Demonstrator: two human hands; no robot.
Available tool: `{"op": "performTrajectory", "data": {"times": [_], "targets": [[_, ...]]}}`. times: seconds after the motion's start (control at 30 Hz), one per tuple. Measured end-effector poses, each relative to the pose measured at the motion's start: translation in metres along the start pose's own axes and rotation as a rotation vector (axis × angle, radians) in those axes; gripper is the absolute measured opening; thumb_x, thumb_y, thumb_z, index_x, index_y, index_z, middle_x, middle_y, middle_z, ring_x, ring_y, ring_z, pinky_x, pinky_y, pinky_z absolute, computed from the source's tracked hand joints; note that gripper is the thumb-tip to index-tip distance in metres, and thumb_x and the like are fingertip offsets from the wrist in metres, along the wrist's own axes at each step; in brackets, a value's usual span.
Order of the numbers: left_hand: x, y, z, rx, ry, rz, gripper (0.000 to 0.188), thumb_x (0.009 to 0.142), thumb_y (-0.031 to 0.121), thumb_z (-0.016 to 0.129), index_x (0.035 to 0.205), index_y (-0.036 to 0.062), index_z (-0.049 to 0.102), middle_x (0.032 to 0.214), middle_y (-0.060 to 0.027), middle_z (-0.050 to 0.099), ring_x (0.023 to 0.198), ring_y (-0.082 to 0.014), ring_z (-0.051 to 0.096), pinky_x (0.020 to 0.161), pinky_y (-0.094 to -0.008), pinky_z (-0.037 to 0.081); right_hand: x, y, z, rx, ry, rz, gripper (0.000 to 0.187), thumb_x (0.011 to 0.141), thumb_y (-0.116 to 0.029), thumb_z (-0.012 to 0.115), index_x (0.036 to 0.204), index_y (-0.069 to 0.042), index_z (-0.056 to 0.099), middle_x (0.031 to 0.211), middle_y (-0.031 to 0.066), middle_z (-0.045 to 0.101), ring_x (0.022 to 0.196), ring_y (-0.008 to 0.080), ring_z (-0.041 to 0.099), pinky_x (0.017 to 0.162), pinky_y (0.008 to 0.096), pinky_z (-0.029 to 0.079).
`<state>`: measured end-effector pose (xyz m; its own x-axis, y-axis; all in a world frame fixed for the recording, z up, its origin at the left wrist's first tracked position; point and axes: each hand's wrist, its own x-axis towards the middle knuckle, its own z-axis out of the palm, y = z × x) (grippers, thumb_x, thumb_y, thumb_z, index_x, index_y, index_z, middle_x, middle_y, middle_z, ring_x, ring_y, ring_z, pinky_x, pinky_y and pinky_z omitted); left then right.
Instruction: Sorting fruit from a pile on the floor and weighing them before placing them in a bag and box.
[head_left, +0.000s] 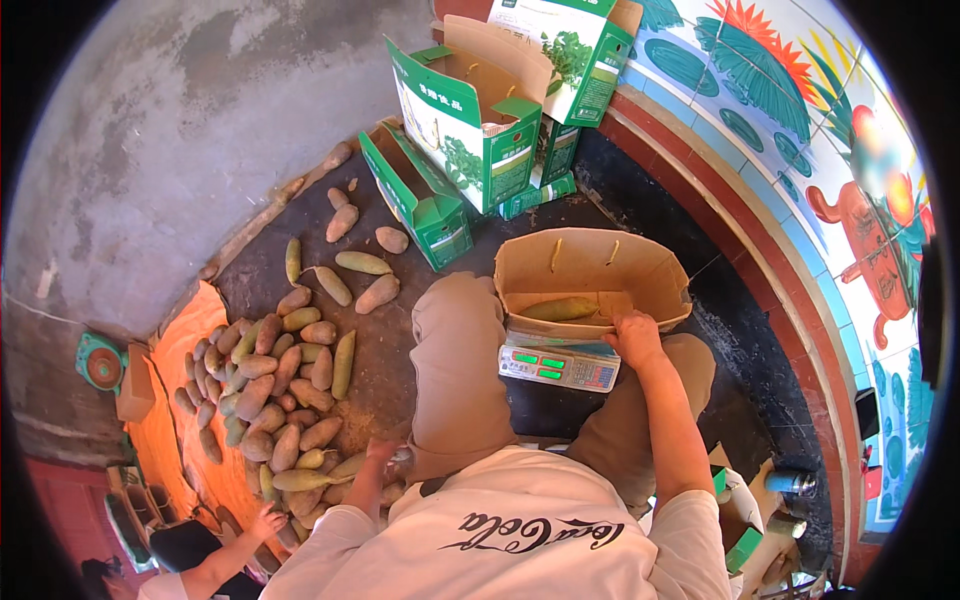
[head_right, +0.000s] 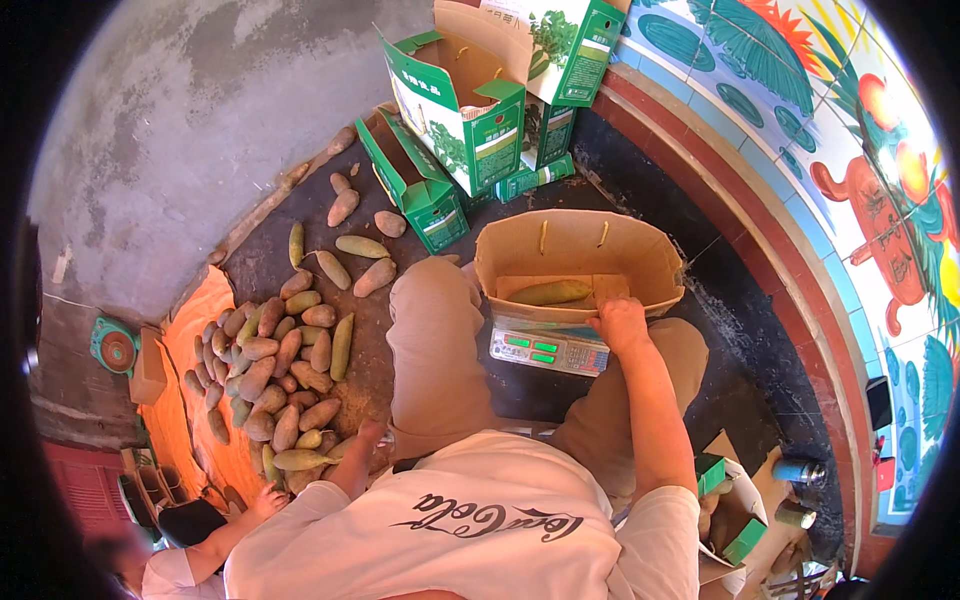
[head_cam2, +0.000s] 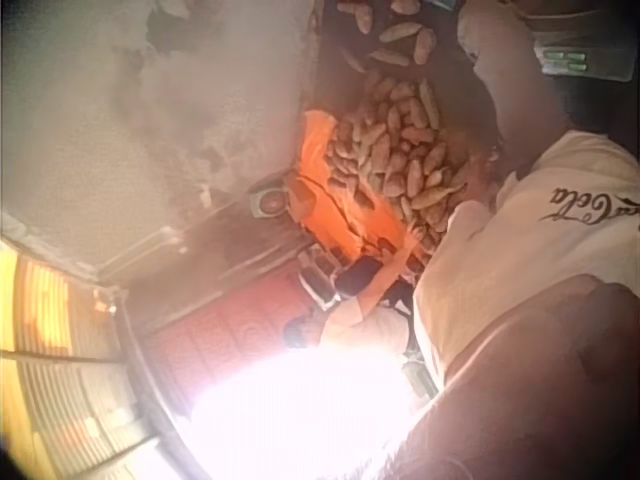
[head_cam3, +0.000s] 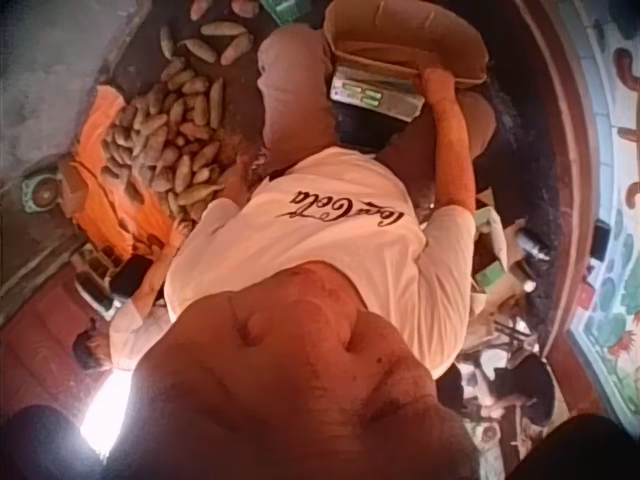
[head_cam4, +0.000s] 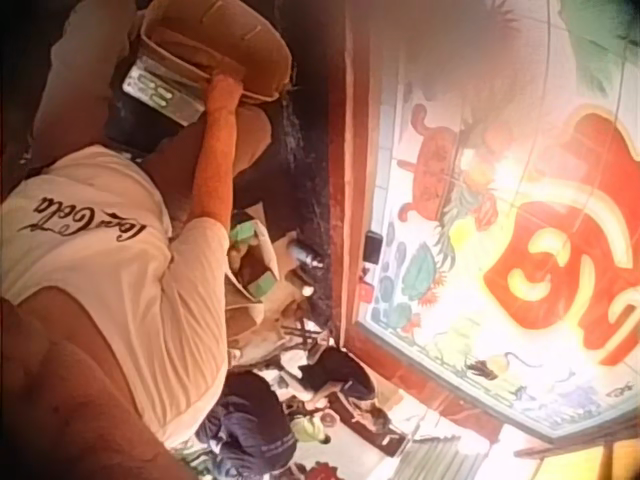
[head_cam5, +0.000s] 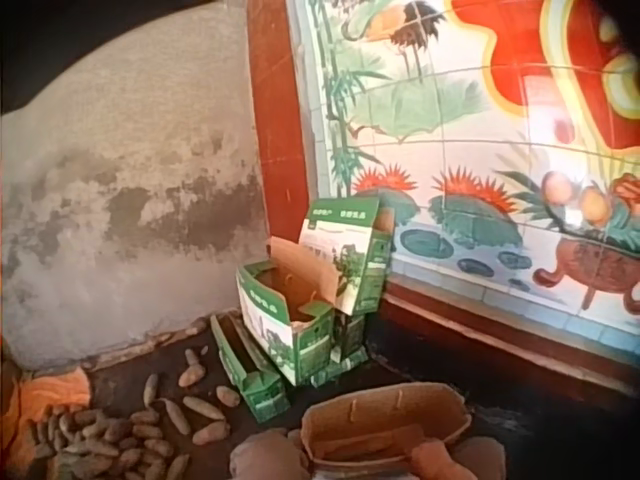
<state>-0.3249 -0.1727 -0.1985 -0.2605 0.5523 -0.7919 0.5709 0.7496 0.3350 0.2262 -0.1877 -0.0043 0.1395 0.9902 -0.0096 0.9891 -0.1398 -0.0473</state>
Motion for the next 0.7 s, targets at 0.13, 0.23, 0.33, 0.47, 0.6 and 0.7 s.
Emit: {"op": "performTrajectory", "data": {"times": [0.13, 0.23, 0.33, 0.47, 0.6, 0.7], "targets": [[-0.027, 0.044, -0.008, -0.218, -0.03, 0.022, 0.037, 0.061, 0.025, 0.08, 0.085, 0.0017, 0.064, 0.077, -0.0084, 0.065, 0.066, -0.0195, 0.061, 0.055, -0.032, 0.048, -0.004, 0.004, -0.002, 0.037, 0.006, 0.01, 0.026, 0.069, -0.03, 0.07, 0.078, -0.007, 0.063, 0.078, 0.0119, 0.064, 0.08, 0.0275, 0.06, 0.073, 0.0387, 0.046], [-0.031, 0.063, -0.024, -0.4, -0.073, 0.055, 0.04, 0.064, 0.026, 0.077, 0.093, 0.0037, 0.06, 0.083, -0.0066, 0.063, 0.071, -0.0187, 0.059, 0.054, -0.0311, 0.046, -0.003, 0.003, -0.003, 0.046, -0.006, -0.006, 0.027, 0.07, -0.031, 0.069, 0.079, -0.006, 0.063, 0.079, 0.0123, 0.064, 0.081, 0.0275, 0.06, 0.073, 0.0389, 0.046], [-0.065, 0.108, -0.046, -0.544, -0.041, 0.196, 0.047, 0.067, 0.026, 0.075, 0.103, 0.0037, 0.055, 0.093, -0.0064, 0.061, 0.076, -0.0182, 0.058, 0.054, -0.0297, 0.044, -0.004, 0.002, -0.005, 0.021, -0.019, -0.002, 0.027, 0.071, -0.031, 0.068, 0.079, -0.006, 0.063, 0.078, 0.0124, 0.064, 0.08, 0.0277, 0.061, 0.073, 0.039, 0.046], [-0.11, 0.167, -0.072, -0.744, 0.011, 0.394, 0.049, 0.07, 0.024, 0.073, 0.11, 0.0059, 0.05, 0.102, -0.0069, 0.058, 0.086, -0.019, 0.057, 0.063, -0.0327, 0.044, -0.005, 0.004, -0.002, 0.021, -0.011, -0.018, 0.027, 0.072, -0.032, 0.067, 0.08, -0.006, 0.064, 0.075, 0.0117, 0.064, 0.078, 0.0278, 0.062, 0.073, 0.0388, 0.046], [-0.168, 0.225, -0.094, -0.886, 0.017, 0.717, 0.047, 0.074, 0.02, 0.07, 0.113, 0.0068, 0.046, 0.108, -0.0068, 0.056, 0.095, -0.02, 0.055, 0.077, -0.0353, 0.043, -0.003, 0.004, -0.002, 0.04, -0.083, -0.001, 0.024, 0.075, -0.031, 0.066, 0.085, -0.009, 0.064, 0.081, 0.01, 0.065, 0.084, 0.0262, 0.062, 0.074, 0.038, 0.046], [-0.205, 0.266, -0.1, -0.86, -0.057, 0.957, 0.048, 0.076, 0.017, 0.068, 0.115, 0.002, 0.044, 0.11, -0.0093, 0.055, 0.101, -0.0208, 0.053, 0.083, -0.0372, 0.042, -0.004, 0.01, 0.006, 0.071, -0.047, -0.021, 0.023, 0.076, -0.031, 0.064, 0.085, -0.01, 0.065, 0.083, 0.0095, 0.066, 0.085, 0.026, 0.062, 0.075, 0.0383, 0.046]]}}
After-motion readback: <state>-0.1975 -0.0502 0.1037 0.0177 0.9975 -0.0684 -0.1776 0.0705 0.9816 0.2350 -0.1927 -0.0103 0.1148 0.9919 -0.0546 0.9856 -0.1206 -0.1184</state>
